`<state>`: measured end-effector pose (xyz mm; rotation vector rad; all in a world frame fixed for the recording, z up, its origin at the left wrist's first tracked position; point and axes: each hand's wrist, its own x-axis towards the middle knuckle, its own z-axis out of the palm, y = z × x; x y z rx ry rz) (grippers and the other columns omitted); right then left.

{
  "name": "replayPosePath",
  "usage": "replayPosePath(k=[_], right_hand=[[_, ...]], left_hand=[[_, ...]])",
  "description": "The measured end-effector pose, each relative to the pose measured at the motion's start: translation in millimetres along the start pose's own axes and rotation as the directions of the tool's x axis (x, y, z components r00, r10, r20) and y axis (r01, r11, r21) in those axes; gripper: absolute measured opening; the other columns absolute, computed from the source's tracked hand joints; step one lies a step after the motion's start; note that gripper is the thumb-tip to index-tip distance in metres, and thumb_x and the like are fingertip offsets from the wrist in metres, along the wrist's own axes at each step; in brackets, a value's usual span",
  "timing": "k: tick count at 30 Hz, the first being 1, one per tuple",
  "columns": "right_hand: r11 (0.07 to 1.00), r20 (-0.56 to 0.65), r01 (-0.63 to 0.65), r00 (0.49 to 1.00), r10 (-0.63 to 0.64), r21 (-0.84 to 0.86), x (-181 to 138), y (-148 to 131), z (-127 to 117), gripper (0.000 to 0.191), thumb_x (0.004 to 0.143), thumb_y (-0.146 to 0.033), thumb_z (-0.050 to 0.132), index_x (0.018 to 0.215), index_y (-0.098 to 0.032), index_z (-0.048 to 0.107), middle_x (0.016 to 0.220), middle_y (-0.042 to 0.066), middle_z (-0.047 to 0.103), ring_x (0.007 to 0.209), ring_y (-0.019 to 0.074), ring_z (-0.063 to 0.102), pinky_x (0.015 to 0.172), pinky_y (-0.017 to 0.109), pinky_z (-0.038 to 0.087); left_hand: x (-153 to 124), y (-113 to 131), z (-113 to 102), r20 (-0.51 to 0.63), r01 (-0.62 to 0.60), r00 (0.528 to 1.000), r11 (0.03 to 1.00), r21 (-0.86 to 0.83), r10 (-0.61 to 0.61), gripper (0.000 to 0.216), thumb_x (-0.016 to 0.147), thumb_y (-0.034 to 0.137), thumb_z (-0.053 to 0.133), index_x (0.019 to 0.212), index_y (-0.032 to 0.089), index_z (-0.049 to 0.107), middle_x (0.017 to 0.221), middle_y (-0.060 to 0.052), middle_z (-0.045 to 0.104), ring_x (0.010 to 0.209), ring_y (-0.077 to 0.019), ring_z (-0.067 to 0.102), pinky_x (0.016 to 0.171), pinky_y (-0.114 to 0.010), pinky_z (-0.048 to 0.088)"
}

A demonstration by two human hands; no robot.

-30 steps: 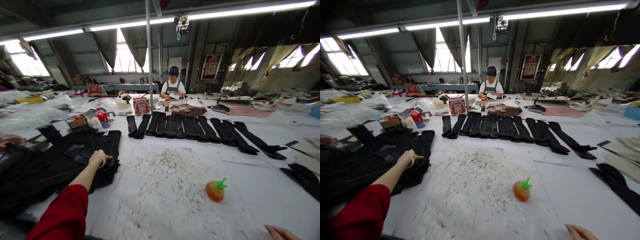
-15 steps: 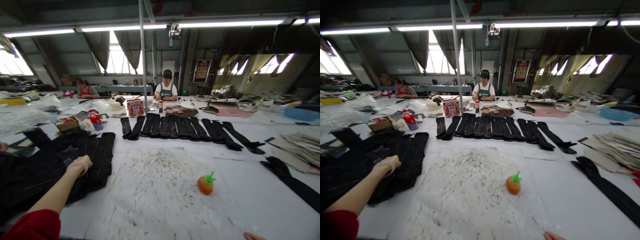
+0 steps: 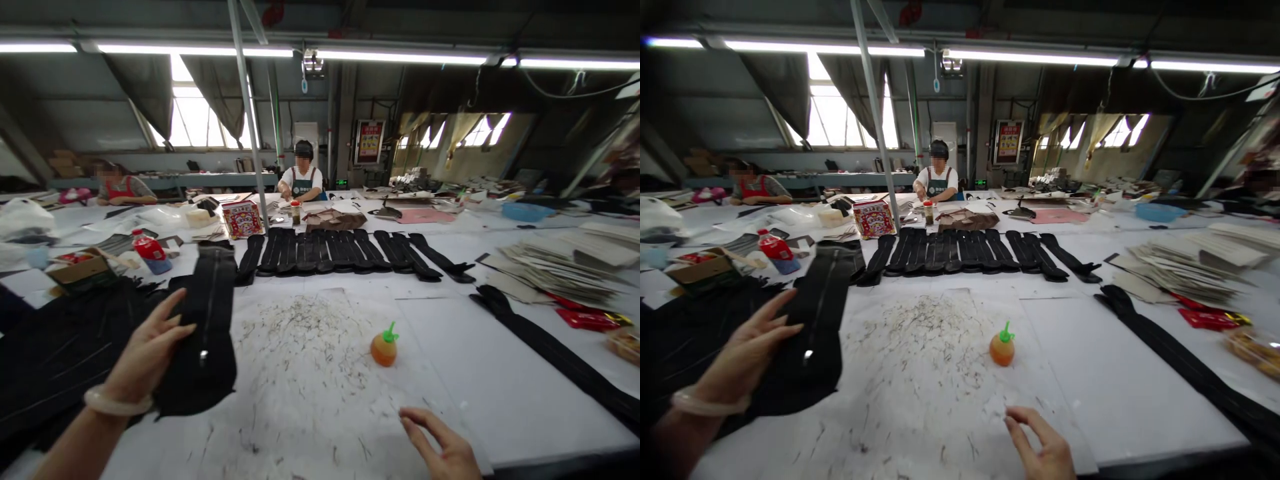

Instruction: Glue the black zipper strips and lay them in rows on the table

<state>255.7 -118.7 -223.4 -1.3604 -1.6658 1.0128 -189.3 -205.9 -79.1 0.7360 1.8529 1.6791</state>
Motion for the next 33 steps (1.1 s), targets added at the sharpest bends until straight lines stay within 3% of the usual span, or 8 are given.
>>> replayPosePath(k=[3,6,9,14,18,25,28,33], right_hand=[[0.961,0.118,-0.045,0.993,0.013,0.271,3,-14,40,0.049,0.080,-0.056,0.064,0.114,-0.022,0.068,0.114,0.013,0.072,0.090,0.0277,0.072,0.079,0.037,0.060],[0.911,0.239,-0.057,0.970,-0.046,0.407,4,-27,66,0.063,0.084,-0.057,0.059,0.135,-0.022,0.051,0.136,0.017,0.057,0.099,0.0291,0.070,0.087,0.047,0.056],[0.962,0.280,0.026,0.954,-0.106,0.273,3,-35,65,0.065,0.079,-0.052,0.067,0.133,-0.019,0.054,0.143,0.017,0.051,0.130,0.0325,0.050,0.110,0.051,0.037],[0.990,0.358,0.115,0.924,-0.137,0.083,-2,-39,41,0.091,0.057,-0.036,0.088,0.139,-0.022,0.050,0.152,0.015,0.039,0.140,0.0347,0.035,0.115,0.054,0.028],[0.939,0.304,0.338,0.903,-0.303,-0.067,-4,-43,40,0.070,0.056,-0.023,0.088,0.122,-0.025,0.065,0.152,0.014,0.039,0.137,0.0366,0.038,0.112,0.055,0.033],[0.846,0.269,0.496,0.857,-0.440,-0.197,3,-52,57,0.027,0.068,-0.020,0.081,0.094,-0.024,0.075,0.119,0.010,0.067,0.122,0.0342,0.052,0.103,0.052,0.044],[0.889,0.102,0.429,0.903,-0.417,-0.163,9,-47,69,0.005,0.075,-0.017,0.071,0.075,-0.022,0.071,0.095,0.008,0.071,0.101,0.0297,0.061,0.090,0.045,0.051],[0.964,-0.125,0.244,0.959,-0.256,-0.108,17,-37,83,0.009,0.082,-0.019,0.060,0.076,-0.020,0.066,0.079,0.007,0.066,0.075,0.0238,0.063,0.071,0.036,0.053]], left_hand=[[-30,-47,86,0.235,0.275,0.951,0.900,-0.339,-0.203,0.074,0.060,0.013,0.076,0.130,0.023,0.055,0.085,0.000,0.076,0.068,-0.0167,0.070,0.061,-0.024,0.057],[-51,-102,157,0.498,0.626,0.763,0.661,-0.413,-0.412,0.044,0.067,0.000,0.067,0.109,0.015,0.065,0.080,-0.003,0.076,0.065,-0.0156,0.070,0.063,-0.022,0.056],[-65,-133,197,0.609,0.766,0.618,0.555,-0.323,-0.498,0.019,0.079,0.007,0.062,0.097,0.006,0.068,0.076,-0.011,0.076,0.066,-0.0208,0.072,0.067,-0.029,0.059],[-67,-133,210,0.719,0.858,0.469,0.458,-0.232,-0.513,0.027,0.092,0.021,0.054,0.108,0.003,0.065,0.088,-0.016,0.077,0.082,-0.0256,0.074,0.086,-0.038,0.057],[-65,-129,208,0.773,0.889,0.398,0.416,-0.191,-0.494,0.036,0.095,0.029,0.050,0.114,0.001,0.063,0.091,-0.018,0.077,0.082,-0.0258,0.074,0.083,-0.037,0.057],[-67,-132,210,0.801,0.910,0.348,0.382,-0.164,-0.486,0.042,0.098,0.035,0.045,0.115,0.001,0.062,0.083,-0.016,0.077,0.075,-0.0243,0.074,0.074,-0.034,0.058],[-68,-134,213,0.805,0.915,0.344,0.366,-0.172,-0.482,0.045,0.098,0.038,0.044,0.111,-0.001,0.063,0.083,-0.017,0.077,0.073,-0.0251,0.074,0.072,-0.035,0.058],[-72,-132,216,0.757,0.891,0.409,0.403,-0.210,-0.510,0.039,0.096,0.037,0.048,0.094,0.004,0.068,0.075,-0.014,0.076,0.069,-0.0238,0.074,0.071,-0.033,0.059]])
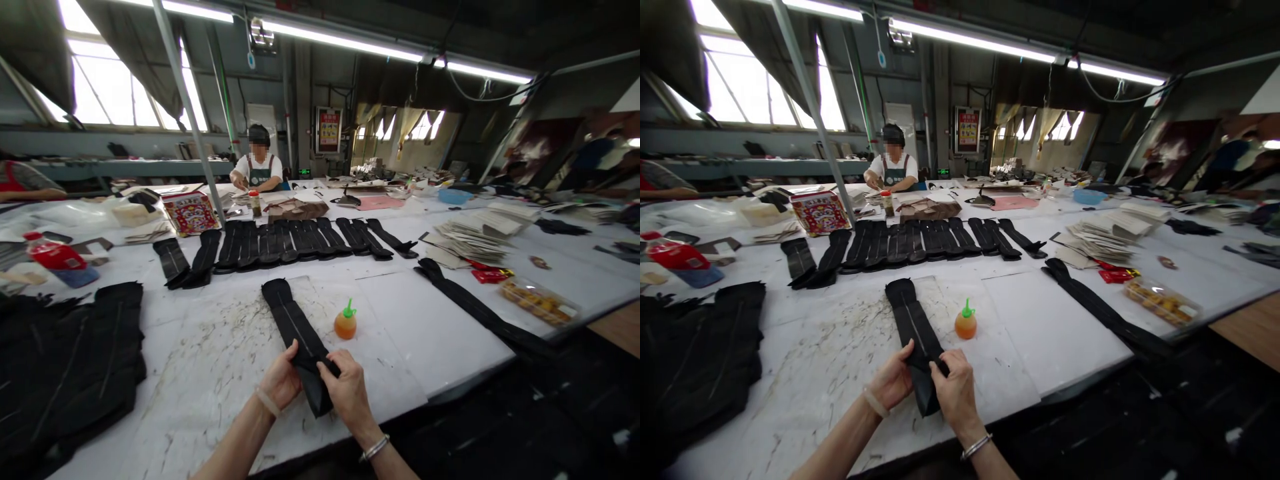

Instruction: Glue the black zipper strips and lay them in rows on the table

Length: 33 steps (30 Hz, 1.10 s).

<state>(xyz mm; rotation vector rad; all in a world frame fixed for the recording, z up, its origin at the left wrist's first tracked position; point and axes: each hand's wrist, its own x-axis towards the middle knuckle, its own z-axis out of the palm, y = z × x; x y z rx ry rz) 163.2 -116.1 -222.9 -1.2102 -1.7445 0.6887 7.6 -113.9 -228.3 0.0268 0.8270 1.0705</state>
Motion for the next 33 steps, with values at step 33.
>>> replayPosePath(k=[33], right_hand=[[0.935,0.028,0.350,0.937,-0.349,-0.061,-21,17,-3,0.042,0.078,-0.002,0.046,0.103,-0.023,0.072,0.104,0.007,0.073,0.119,0.0284,0.054,0.107,0.051,0.036]], left_hand=[[-10,-32,26,-0.148,-0.233,0.958,0.968,0.093,0.244,0.010,0.085,0.003,0.061,0.086,0.010,0.068,0.076,-0.007,0.075,0.058,-0.0139,0.068,0.055,-0.022,0.056]])
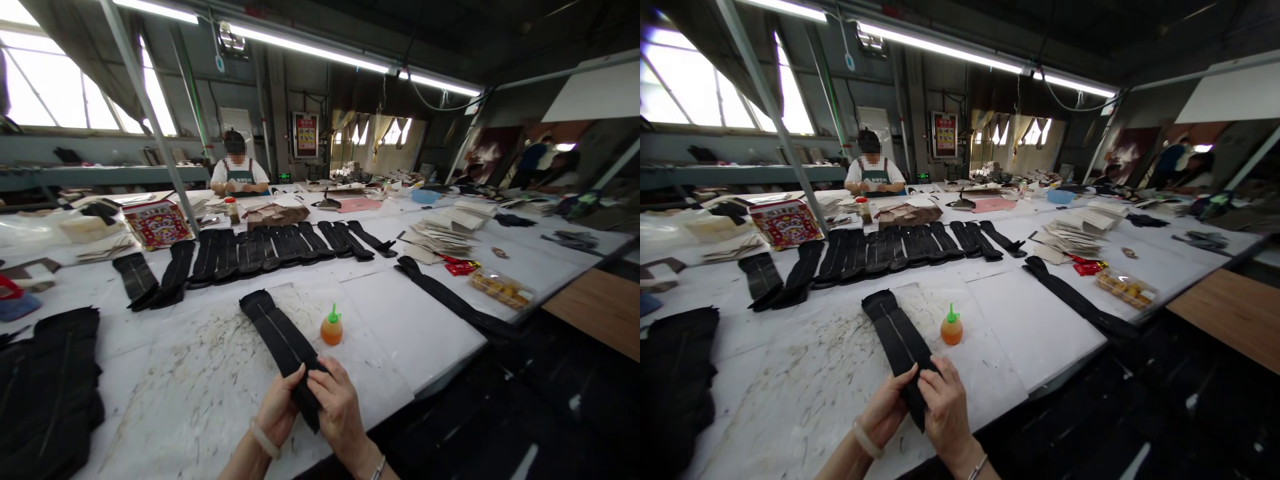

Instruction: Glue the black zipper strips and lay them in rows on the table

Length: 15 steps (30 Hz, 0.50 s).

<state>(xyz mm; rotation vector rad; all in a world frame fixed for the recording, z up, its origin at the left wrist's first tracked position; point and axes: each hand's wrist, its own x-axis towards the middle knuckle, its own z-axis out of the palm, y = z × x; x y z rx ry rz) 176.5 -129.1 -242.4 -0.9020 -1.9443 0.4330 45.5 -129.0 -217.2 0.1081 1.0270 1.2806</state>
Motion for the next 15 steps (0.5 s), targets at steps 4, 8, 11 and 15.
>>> replayPosePath(k=[4,8,11,15], right_hand=[[0.960,0.242,-0.194,0.960,0.143,0.202,23,-5,-14,0.021,0.074,-0.007,0.057,0.071,-0.022,0.071,0.077,0.004,0.070,0.093,0.0247,0.061,0.092,0.041,0.044],[0.893,0.238,-0.374,0.918,0.318,0.251,47,4,-13,0.016,0.071,-0.015,0.068,0.056,-0.020,0.062,0.072,0.000,0.061,0.077,0.0182,0.058,0.074,0.031,0.046],[0.813,0.210,-0.509,0.860,0.465,0.284,53,16,-3,0.020,0.062,-0.016,0.074,0.055,-0.018,0.055,0.085,0.002,0.058,0.081,0.0178,0.058,0.071,0.028,0.045],[0.682,0.261,-0.649,0.760,0.595,0.336,50,26,10,0.025,0.056,-0.015,0.075,0.071,-0.020,0.055,0.074,-0.003,0.057,0.074,0.0167,0.057,0.065,0.027,0.044]], left_hand=[[-3,1,-4,0.020,0.015,1.000,1.000,0.019,-0.015,0.008,0.083,0.005,0.064,0.081,0.010,0.069,0.070,-0.006,0.074,0.056,-0.0137,0.067,0.056,-0.021,0.055],[-3,3,-2,0.012,0.045,0.999,0.999,0.001,-0.045,0.013,0.085,0.004,0.059,0.081,0.009,0.070,0.071,-0.007,0.074,0.059,-0.0155,0.068,0.060,-0.023,0.057],[-2,6,-2,0.040,0.074,0.996,0.997,-0.020,-0.074,0.017,0.090,0.012,0.055,0.087,0.008,0.072,0.076,-0.009,0.076,0.067,-0.0188,0.071,0.070,-0.028,0.058],[-4,8,-9,0.134,0.093,0.986,0.995,0.028,-0.096,0.026,0.090,0.032,0.060,0.097,0.009,0.072,0.089,-0.011,0.077,0.081,-0.0240,0.073,0.078,-0.032,0.057]])
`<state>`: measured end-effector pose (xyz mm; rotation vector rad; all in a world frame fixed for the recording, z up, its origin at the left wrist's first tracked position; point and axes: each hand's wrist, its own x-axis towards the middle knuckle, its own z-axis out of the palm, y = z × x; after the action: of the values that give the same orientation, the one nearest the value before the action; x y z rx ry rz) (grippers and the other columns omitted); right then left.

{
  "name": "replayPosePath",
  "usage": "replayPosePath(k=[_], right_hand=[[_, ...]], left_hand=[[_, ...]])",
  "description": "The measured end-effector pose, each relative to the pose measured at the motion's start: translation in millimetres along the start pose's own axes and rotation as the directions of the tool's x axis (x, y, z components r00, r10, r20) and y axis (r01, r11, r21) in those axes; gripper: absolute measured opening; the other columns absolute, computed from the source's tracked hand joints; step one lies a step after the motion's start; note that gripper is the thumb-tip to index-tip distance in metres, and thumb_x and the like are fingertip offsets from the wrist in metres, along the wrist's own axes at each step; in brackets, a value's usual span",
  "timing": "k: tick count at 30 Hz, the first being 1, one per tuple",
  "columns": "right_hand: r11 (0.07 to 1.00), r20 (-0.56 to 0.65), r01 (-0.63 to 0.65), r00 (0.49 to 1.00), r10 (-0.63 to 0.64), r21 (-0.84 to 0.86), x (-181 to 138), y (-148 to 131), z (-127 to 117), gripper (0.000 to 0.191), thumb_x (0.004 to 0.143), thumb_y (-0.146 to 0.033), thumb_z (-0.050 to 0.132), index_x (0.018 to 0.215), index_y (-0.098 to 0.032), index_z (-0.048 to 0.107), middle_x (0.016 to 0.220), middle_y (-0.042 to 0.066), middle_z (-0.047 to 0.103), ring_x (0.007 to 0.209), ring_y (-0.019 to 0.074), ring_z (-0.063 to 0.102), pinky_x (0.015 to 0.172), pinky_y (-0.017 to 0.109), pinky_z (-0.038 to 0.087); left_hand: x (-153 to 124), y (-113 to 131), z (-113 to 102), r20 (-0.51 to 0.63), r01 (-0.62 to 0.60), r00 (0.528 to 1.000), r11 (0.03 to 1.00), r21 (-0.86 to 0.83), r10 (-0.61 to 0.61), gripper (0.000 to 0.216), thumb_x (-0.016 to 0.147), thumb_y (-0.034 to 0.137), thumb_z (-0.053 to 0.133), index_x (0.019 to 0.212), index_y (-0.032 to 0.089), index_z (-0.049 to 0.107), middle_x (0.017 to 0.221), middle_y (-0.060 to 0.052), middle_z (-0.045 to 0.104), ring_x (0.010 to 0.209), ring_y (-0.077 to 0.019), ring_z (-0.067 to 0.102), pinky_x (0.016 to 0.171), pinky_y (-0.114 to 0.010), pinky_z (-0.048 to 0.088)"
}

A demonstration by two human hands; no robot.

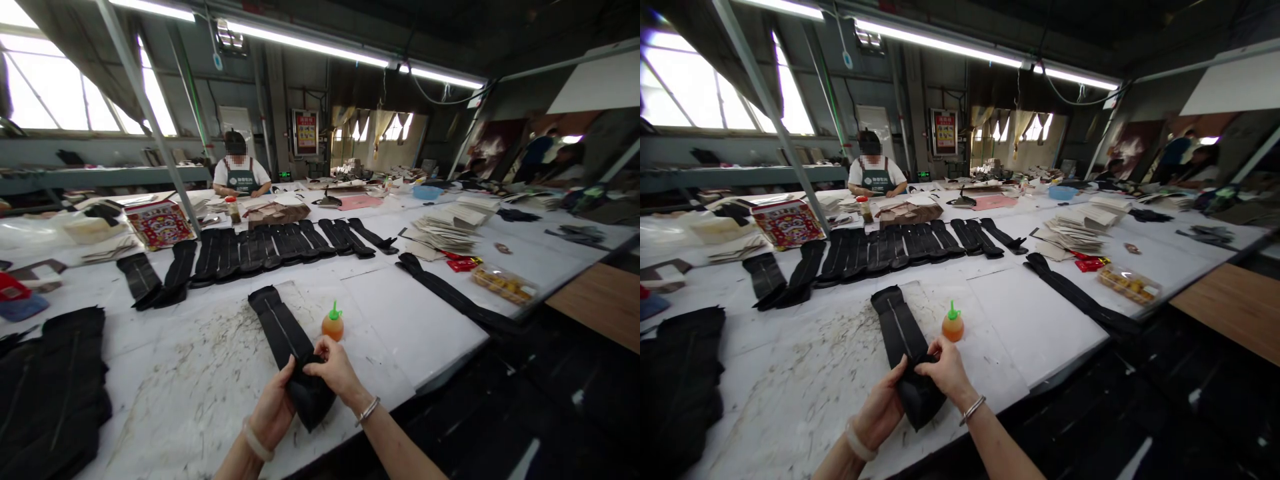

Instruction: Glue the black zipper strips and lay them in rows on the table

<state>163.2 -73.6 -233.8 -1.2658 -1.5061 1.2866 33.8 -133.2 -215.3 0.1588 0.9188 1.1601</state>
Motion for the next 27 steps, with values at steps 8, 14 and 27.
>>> replayPosePath(k=[8,14,27], right_hand=[[0.972,0.138,-0.213,0.970,0.198,0.098,-2,17,12,0.025,0.054,-0.017,0.071,0.067,-0.019,0.049,0.058,-0.006,0.057,0.057,0.0137,0.055,0.054,0.024,0.042],[0.983,0.039,-0.184,0.982,0.185,-0.017,-4,19,15,0.036,0.047,-0.009,0.074,0.057,-0.021,0.041,0.050,-0.012,0.041,0.052,0.0089,0.040,0.049,0.021,0.028],[0.988,-0.004,-0.065,0.998,0.065,-0.138,-8,22,4,0.021,0.065,-0.021,0.070,0.054,-0.019,0.053,0.049,-0.005,0.053,0.050,0.0131,0.051,0.048,0.024,0.037]], left_hand=[[2,10,-30,-0.020,-0.013,0.999,0.713,0.701,0.038,0.043,0.066,0.055,0.077,0.079,0.015,0.070,0.062,-0.004,0.069,0.054,-0.0188,0.062,0.050,-0.026,0.043],[0,37,-34,0.118,-0.184,0.839,0.072,0.980,0.531,0.033,0.058,0.042,0.083,0.054,0.022,0.057,0.057,0.000,0.060,0.060,-0.0206,0.059,0.059,-0.027,0.040],[81,75,-1,0.551,-0.596,0.802,-0.249,0.764,-0.232,0.056,0.034,0.037,0.092,0.085,0.025,0.072,0.090,0.000,0.057,0.083,-0.0250,0.059,0.073,-0.029,0.046]])
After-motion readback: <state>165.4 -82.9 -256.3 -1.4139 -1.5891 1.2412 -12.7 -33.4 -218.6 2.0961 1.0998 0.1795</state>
